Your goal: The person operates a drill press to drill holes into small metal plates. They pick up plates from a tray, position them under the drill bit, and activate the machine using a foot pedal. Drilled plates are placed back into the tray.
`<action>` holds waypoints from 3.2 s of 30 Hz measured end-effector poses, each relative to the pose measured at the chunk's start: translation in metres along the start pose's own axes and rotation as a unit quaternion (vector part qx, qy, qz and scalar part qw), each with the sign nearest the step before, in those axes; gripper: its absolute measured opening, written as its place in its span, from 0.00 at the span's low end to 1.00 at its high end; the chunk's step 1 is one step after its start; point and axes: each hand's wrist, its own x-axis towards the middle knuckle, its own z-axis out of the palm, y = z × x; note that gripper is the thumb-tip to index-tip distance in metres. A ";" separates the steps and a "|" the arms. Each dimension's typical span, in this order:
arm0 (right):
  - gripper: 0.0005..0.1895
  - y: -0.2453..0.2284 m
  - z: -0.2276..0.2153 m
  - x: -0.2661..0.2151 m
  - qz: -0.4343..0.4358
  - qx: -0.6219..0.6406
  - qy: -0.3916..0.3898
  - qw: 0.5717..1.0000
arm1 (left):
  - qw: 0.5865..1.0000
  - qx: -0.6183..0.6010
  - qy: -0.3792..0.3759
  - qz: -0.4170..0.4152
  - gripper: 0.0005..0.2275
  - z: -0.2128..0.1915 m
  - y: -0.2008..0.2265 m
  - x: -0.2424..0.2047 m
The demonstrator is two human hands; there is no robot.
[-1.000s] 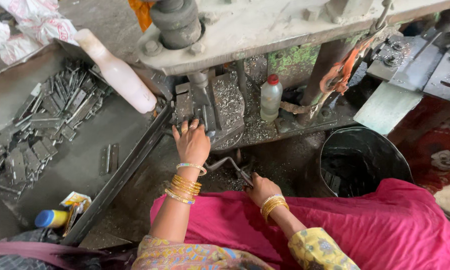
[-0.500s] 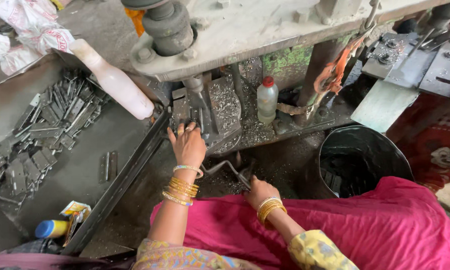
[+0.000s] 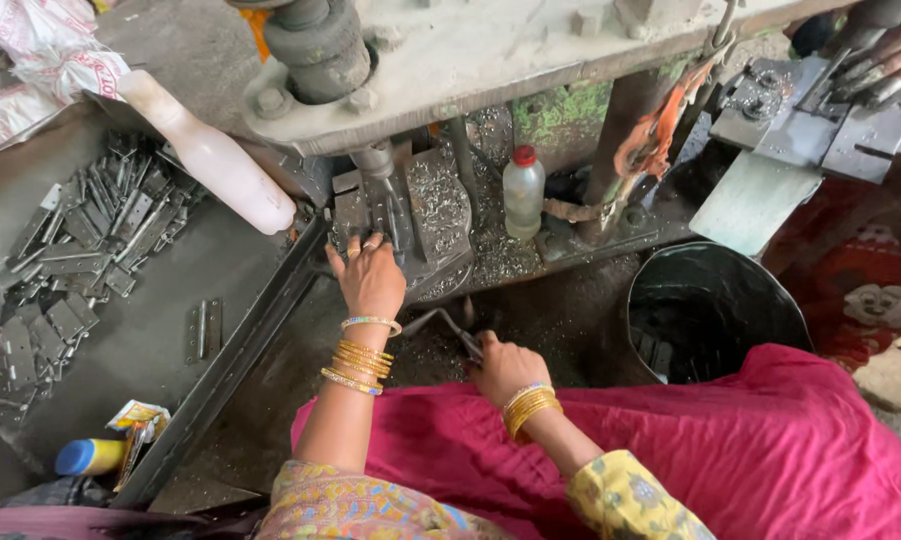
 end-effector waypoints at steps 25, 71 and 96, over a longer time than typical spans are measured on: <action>0.30 -0.005 -0.007 -0.004 0.007 0.007 -0.019 1.000 | 0.999 0.017 -0.042 -0.029 0.11 0.015 -0.006 0.024; 0.24 0.004 0.001 -0.009 0.036 0.020 -0.018 0.999 | 0.998 -0.060 0.018 -0.004 0.13 0.009 -0.024 0.038; 0.07 -0.031 -0.072 -0.046 -0.186 -0.006 0.343 0.921 | 0.942 0.085 0.068 -0.316 0.14 0.002 -0.261 -0.077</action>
